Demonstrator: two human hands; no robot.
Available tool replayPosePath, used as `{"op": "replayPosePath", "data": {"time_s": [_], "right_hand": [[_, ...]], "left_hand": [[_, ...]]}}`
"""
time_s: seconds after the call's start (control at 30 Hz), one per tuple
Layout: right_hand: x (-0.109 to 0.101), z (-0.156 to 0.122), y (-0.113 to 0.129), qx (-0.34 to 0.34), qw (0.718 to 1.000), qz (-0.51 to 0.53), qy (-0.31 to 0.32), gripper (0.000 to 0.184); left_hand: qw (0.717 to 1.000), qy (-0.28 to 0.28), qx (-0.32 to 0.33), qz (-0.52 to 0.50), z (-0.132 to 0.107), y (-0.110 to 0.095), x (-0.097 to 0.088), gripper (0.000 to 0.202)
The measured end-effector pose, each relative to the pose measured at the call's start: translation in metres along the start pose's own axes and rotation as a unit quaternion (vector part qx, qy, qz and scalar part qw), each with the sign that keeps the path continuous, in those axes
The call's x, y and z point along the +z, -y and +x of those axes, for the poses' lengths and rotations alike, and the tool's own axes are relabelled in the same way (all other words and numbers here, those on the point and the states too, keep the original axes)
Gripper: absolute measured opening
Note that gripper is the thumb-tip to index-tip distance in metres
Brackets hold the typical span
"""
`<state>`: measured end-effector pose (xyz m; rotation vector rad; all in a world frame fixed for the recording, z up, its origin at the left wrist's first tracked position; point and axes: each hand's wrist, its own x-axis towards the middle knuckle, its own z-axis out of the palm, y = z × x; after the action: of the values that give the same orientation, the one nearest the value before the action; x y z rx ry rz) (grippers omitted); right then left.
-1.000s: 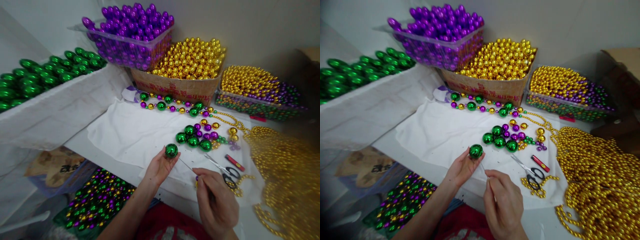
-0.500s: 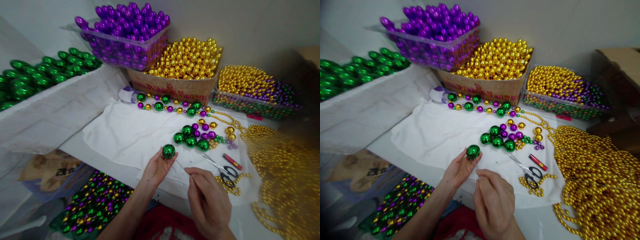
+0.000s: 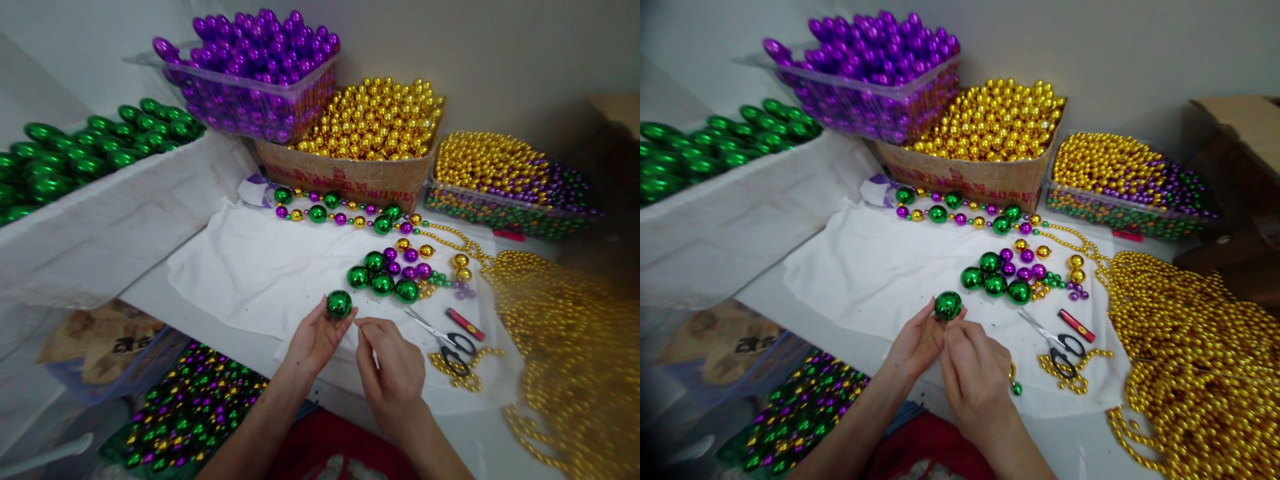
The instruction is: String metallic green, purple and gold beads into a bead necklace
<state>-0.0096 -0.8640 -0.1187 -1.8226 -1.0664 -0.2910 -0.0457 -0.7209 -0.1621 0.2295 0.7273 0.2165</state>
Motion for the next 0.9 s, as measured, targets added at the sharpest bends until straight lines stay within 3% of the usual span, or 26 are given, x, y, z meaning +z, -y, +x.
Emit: {"op": "replayPosePath", "data": {"time_s": [0.4,0.7,0.8,0.9], "right_hand": [[0.011,-0.001,-0.007,0.007,1.0,-0.014,0.012,0.023],[0.022,-0.009,-0.014,0.02,0.999,-0.003,0.04,0.021],[0.023,-0.015,-0.019,0.066,0.997,0.01,0.037,0.019],[0.016,-0.012,-0.023,0.161,0.986,0.05,-0.009,0.017]], "left_hand": [[1.0,0.015,-0.007,0.004,0.0,0.0,-0.002,0.019],[0.998,0.064,-0.006,0.017,-0.003,0.003,-0.004,0.017],[0.994,0.097,-0.001,0.052,-0.013,0.008,0.003,0.018],[0.985,0.132,0.032,0.102,-0.024,0.01,0.015,0.022]]}}
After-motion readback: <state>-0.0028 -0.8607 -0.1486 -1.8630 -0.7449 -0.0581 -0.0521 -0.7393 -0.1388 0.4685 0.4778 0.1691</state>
